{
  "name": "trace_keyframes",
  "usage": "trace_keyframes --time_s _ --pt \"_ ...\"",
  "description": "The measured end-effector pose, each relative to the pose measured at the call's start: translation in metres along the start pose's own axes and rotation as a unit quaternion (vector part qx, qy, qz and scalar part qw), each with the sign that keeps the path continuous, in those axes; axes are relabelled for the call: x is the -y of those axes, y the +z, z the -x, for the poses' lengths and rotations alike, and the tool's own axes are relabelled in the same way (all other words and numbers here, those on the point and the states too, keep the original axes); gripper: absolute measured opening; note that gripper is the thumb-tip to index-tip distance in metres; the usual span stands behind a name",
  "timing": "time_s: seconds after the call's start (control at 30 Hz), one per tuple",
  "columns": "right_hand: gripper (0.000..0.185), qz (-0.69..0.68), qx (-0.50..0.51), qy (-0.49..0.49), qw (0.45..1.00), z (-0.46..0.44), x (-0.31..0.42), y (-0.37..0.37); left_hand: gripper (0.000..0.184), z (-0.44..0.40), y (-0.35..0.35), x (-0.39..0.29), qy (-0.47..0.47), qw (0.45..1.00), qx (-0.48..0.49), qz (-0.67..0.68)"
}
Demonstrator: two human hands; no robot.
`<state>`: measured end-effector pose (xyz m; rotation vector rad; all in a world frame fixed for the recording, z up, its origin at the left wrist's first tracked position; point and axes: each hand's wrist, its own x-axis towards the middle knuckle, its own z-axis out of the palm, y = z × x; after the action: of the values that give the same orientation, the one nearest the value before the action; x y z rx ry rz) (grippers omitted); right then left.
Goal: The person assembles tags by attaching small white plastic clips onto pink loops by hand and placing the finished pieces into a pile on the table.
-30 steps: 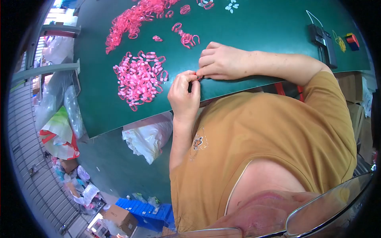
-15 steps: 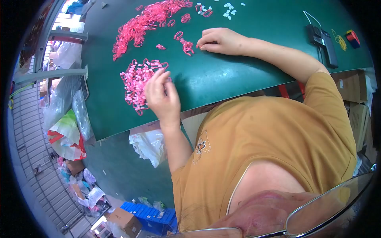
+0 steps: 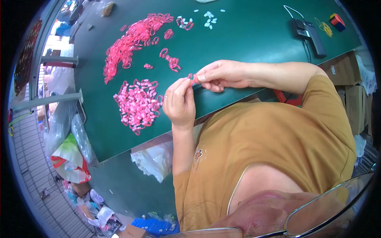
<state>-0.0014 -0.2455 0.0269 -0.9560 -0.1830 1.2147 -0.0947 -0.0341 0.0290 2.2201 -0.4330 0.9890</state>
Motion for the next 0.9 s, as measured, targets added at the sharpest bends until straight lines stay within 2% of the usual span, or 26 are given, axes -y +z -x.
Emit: trace_keyframes --time_s 0.03,0.1,0.13,0.17,0.2,0.23,0.27,0.37,0.4,0.47,0.7,0.77,0.8,0.87,0.9 --pt "0.026 0.129 -0.034 -0.002 0.991 0.004 0.008 -0.006 0.024 0.000 0.000 0.001 0.003 1.000 0.001 0.006" --pt "0.027 0.372 -0.107 -0.024 0.922 0.014 0.037 -0.014 0.023 0.002 0.000 0.002 -0.027 0.999 0.017 -0.014" --pt "0.026 0.526 -0.093 -0.206 0.820 0.005 0.037 -0.050 0.022 0.006 0.001 0.003 -0.058 0.998 0.029 -0.005" --pt "0.027 0.627 -0.167 -0.267 0.713 0.005 0.051 -0.068 0.022 0.011 0.001 0.004 -0.057 0.998 0.029 0.000" --pt "0.026 0.674 -0.222 -0.240 0.663 0.008 0.071 -0.081 0.020 0.016 0.002 0.007 -0.086 0.994 0.062 0.000" --pt "0.027 0.685 -0.266 -0.261 0.626 0.003 0.082 -0.118 0.019 0.020 0.003 0.008 -0.114 0.989 0.094 0.001" --pt "0.029 0.693 -0.317 -0.243 0.600 0.003 0.099 -0.142 0.016 0.024 0.004 0.007 -0.136 0.984 0.114 0.000" --pt "0.030 0.658 -0.438 -0.220 0.572 -0.004 0.126 -0.213 0.015 0.024 0.002 0.008 -0.134 0.983 0.122 0.006" --pt "0.030 0.659 -0.437 -0.220 0.571 -0.004 0.128 -0.215 0.015 0.023 0.003 0.008 -0.134 0.984 0.121 0.007" --pt "0.028 0.709 -0.442 -0.188 0.517 -0.003 0.130 -0.218 0.013 0.021 0.003 0.007 -0.148 0.981 0.124 0.009" --pt "0.028 0.747 -0.421 -0.162 0.488 -0.001 0.120 -0.200 0.011 0.022 0.003 0.007 -0.134 0.983 0.121 0.009" --pt "0.029 0.783 -0.420 -0.179 0.422 -0.001 0.117 -0.192 0.015 0.022 0.003 0.006 -0.151 0.981 0.120 0.017" --pt "0.029 0.783 -0.419 -0.180 0.423 -0.003 0.117 -0.194 0.015 0.022 0.003 0.006 -0.151 0.981 0.120 0.016" --pt "0.030 0.765 -0.396 -0.218 0.458 -0.011 0.118 -0.201 0.015 0.022 0.004 0.006 -0.142 0.983 0.115 0.006" --pt "0.030 0.766 -0.392 -0.220 0.460 -0.009 0.120 -0.184 0.015 0.022 0.004 0.006 -0.145 0.983 0.112 0.002"
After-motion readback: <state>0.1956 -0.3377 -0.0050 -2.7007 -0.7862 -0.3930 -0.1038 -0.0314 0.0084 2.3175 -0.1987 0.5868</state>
